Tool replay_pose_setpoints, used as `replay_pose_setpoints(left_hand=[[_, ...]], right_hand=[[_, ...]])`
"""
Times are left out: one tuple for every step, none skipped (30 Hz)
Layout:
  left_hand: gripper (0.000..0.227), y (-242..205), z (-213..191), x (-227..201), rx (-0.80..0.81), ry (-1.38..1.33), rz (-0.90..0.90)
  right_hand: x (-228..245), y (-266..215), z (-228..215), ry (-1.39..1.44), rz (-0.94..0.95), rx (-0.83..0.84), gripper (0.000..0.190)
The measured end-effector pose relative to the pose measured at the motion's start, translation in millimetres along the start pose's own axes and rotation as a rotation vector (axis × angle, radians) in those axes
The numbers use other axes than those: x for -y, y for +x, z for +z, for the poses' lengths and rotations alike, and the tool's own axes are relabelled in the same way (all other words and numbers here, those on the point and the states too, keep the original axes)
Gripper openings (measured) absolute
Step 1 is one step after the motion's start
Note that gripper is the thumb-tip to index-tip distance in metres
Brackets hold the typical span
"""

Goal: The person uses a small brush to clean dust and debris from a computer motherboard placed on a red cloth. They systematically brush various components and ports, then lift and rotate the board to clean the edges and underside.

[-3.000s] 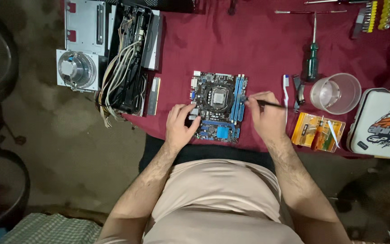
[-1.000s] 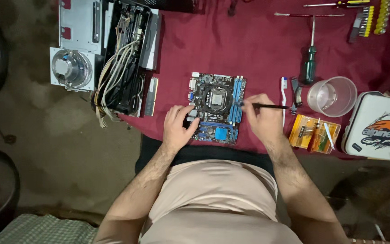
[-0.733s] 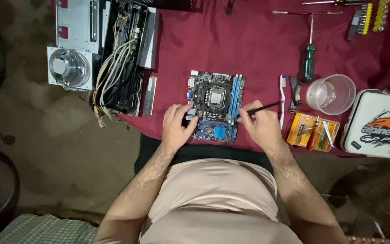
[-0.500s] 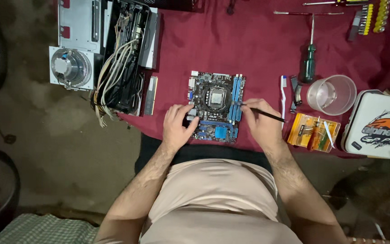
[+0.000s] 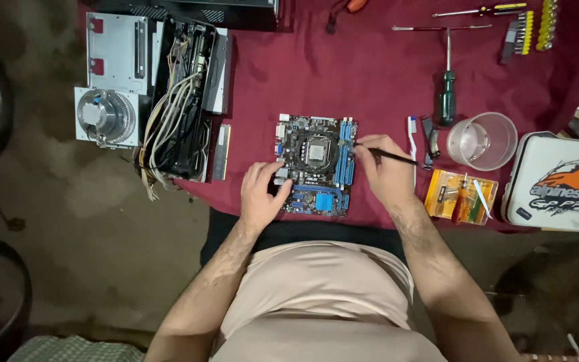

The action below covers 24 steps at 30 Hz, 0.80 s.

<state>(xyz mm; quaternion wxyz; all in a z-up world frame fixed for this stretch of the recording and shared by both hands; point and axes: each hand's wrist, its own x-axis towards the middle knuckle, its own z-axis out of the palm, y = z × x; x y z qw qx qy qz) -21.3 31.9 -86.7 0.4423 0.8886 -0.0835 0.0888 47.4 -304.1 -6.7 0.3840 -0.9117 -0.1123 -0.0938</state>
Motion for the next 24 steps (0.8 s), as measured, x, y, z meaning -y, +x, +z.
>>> replay_pose_setpoints(left_hand=[[0.044,-0.1,0.0,-6.7,0.001,0.0,0.001],[0.055,-0.3,0.2,-13.1,-0.02,0.064,-0.001],[0.066,-1.7,0.1,-19.7,-0.038,0.128,-0.005],[0.066,-2.8,2.6,-23.7,-0.035,0.128,-0.005],[0.061,-3.4,5.1,-27.8,0.023,0.196,0.085],[0.056,-4.1,7.5,-31.9,0.081,0.263,0.176],[0.056,-3.2,12.7,-38.9,0.083,0.264,0.176],[0.05,-2.4,17.7,-46.0,0.123,0.281,0.257],[0.045,0.0,22.2,-52.5,0.161,0.3,0.339],[0.045,5.6,24.8,-51.1,0.161,0.302,0.341],[0.041,10.6,27.0,-49.5,0.125,0.299,0.303],[0.037,15.6,29.4,-48.0,0.088,0.296,0.264],[0.037,19.1,25.1,-46.5,0.089,0.299,0.266],[0.035,22.8,20.9,-45.2,0.071,0.309,0.23],[0.034,28.1,17.6,-44.0,0.053,0.316,0.197],[0.034,26.9,17.2,-38.7,0.054,0.317,0.202],[0.04,25.4,17.8,-33.6,0.05,0.273,0.173],[0.047,24.0,18.3,-28.1,0.046,0.228,0.143],[0.047,22.5,19.7,-28.6,0.046,0.229,0.143],[0.045,21.0,21.1,-28.8,0.035,0.191,0.13],[0.042,18.8,23.1,-29.5,0.025,0.153,0.116],[0.042,17.1,24.7,-27.6,0.025,0.153,0.114],[0.044,16.5,25.8,-25.3,0.018,0.152,0.119],[0.047,16.1,26.8,-23.1,0.011,0.152,0.124]], right_hand=[[-0.1,-3.9,-0.9,0.0,0.0,-0.001,0.012],[-0.3,-7.8,-1.4,-0.001,0.05,0.028,0.013],[-0.2,-13.2,-2.0,-0.002,0.103,0.059,0.014],[1.3,-17.2,-5.7,-0.002,0.106,0.058,0.014],[2.7,-20.7,-9.5,0.026,0.104,0.052,0.011],[4.3,-24.3,-13.4,0.054,0.103,0.044,0.008],[15.1,-29.9,-19.5,0.055,0.104,0.044,0.008],[26.2,-35.4,-25.8,0.125,0.217,0.091,0.012],[37.1,-39.3,-31.6,0.196,0.328,0.137,0.018],[39.5,-42.6,-33.3,0.197,0.327,0.135,0.018],[42.0,-46.7,-34.6,0.007,0.344,0.273,0.031],[44.4,-50.8,-35.9,-0.184,0.358,0.409,0.048],[49.0,-48.0,-37.1,-0.182,0.357,0.408,0.048],[53.6,-45.0,-38.5,-0.236,0.235,0.475,0.034],[57.7,-41.4,-40.5,-0.29,0.113,0.536,0.025],[55.0,-47.2,-32.8,-0.29,0.114,0.532,0.025],[51.7,-52.5,-25.5,-0.313,0.089,0.491,0.026],[48.3,-57.6,-17.8,-0.336,0.065,0.45,0.028],[39.6,-61.9,-9.2,-0.335,0.063,0.45,0.028],[30.8,-66.0,-0.3,-0.372,0.114,0.433,0.028],[21.9,-70.7,7.9,-0.41,0.165,0.416,0.029],[20.8,-66.0,7.1,-0.41,0.164,0.418,0.029],[20.0,-60.6,6.7,-0.312,0.246,0.435,0.021],[19.3,-55.0,6.2,-0.214,0.328,0.449,0.015]])
